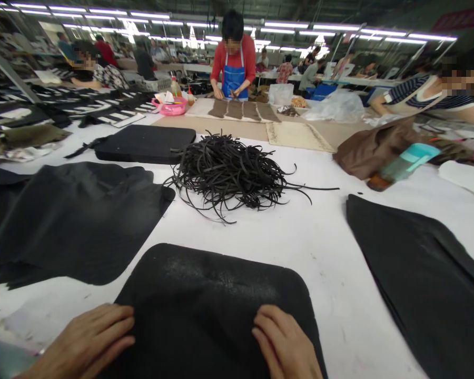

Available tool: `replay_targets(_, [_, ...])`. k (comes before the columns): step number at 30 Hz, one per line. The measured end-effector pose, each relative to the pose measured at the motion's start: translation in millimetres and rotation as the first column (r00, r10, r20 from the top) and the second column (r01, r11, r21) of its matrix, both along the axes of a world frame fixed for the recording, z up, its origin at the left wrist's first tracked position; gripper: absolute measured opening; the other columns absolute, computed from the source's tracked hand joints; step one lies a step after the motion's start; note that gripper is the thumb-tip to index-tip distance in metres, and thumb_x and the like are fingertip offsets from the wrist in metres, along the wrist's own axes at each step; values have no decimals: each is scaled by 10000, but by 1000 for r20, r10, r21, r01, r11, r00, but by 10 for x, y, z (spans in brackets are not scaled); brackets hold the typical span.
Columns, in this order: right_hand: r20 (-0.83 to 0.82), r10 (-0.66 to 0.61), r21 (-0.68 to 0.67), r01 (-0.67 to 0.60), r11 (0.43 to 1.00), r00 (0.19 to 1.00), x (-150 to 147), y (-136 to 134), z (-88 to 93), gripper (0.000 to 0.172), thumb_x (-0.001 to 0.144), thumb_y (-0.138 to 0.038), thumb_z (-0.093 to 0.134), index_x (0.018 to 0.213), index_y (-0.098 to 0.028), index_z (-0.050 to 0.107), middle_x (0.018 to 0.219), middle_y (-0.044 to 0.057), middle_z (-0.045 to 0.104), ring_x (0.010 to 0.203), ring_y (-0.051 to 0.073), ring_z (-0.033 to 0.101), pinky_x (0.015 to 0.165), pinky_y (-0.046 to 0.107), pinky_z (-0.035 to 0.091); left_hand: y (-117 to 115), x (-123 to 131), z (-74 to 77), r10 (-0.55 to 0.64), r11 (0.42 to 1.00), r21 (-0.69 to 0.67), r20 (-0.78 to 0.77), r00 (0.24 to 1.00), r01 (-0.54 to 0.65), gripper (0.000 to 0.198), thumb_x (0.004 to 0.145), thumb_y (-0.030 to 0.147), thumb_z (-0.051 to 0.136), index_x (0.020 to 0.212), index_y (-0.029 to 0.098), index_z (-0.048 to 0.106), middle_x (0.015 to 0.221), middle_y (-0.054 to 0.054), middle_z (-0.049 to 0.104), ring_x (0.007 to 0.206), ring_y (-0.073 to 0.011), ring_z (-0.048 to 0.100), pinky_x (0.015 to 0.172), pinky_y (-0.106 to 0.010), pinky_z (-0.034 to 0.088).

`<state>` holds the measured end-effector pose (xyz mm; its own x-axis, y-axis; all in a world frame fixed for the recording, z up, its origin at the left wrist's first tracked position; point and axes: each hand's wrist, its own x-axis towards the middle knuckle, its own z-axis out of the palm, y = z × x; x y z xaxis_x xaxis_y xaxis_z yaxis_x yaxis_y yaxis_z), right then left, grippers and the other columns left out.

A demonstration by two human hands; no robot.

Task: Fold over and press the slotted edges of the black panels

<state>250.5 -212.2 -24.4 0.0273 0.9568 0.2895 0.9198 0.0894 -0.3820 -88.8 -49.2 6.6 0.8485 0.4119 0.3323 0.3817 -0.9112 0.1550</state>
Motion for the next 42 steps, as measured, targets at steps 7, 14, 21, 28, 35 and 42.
replay_targets(7, [-170,-112,-287,60,956,979,2,1070,137,276,874,-269,397,1104,-233,547,1117,50,580,1012,189,543,900,334,432,554,1182,36,-48,927,-374,-63,997,20,198,871,226,437,1035,206,547,1029,-41,606,941,-162,539,855,-291,437])
replay_targets(14, [-176,-30,-494,-62,867,984,55,1407,249,276,869,-403,441,844,-222,647,802,17,642,799,170,552,747,293,398,785,1628,-181,-98,870,-492,-197,975,-13,250,871,354,434,926,183,608,851,-39,601,856,-185,514,800,-311,405])
replay_targets(21, [-174,12,-448,-90,889,985,40,1351,256,176,843,-304,524,718,-207,600,779,-23,577,735,121,539,656,229,372,907,1528,-224,-136,776,-629,-112,984,35,222,790,383,566,695,191,625,742,15,555,676,-122,509,601,-223,363])
replay_targets(28, [-4,-143,-245,138,960,990,-20,1459,152,243,910,-288,409,769,-199,587,830,3,591,740,121,558,673,222,375,975,1661,-329,26,801,-598,-10,1000,-26,270,866,315,438,666,174,553,687,21,502,670,-116,478,642,-230,351])
replay_targets(35, [202,-53,-313,116,943,978,153,1547,211,266,899,-389,426,803,-225,611,637,-11,628,590,134,559,554,234,307,1038,1672,-260,47,765,-644,36,998,-13,299,856,341,442,630,171,536,579,47,481,580,-98,440,573,-220,318])
replay_targets(42, [427,42,-276,86,957,903,92,1471,275,352,930,-369,342,814,-179,616,716,64,644,624,168,579,563,268,302,1025,1644,-256,4,913,-408,-4,1000,-5,307,882,369,400,696,181,556,640,20,526,601,-109,469,596,-221,328])
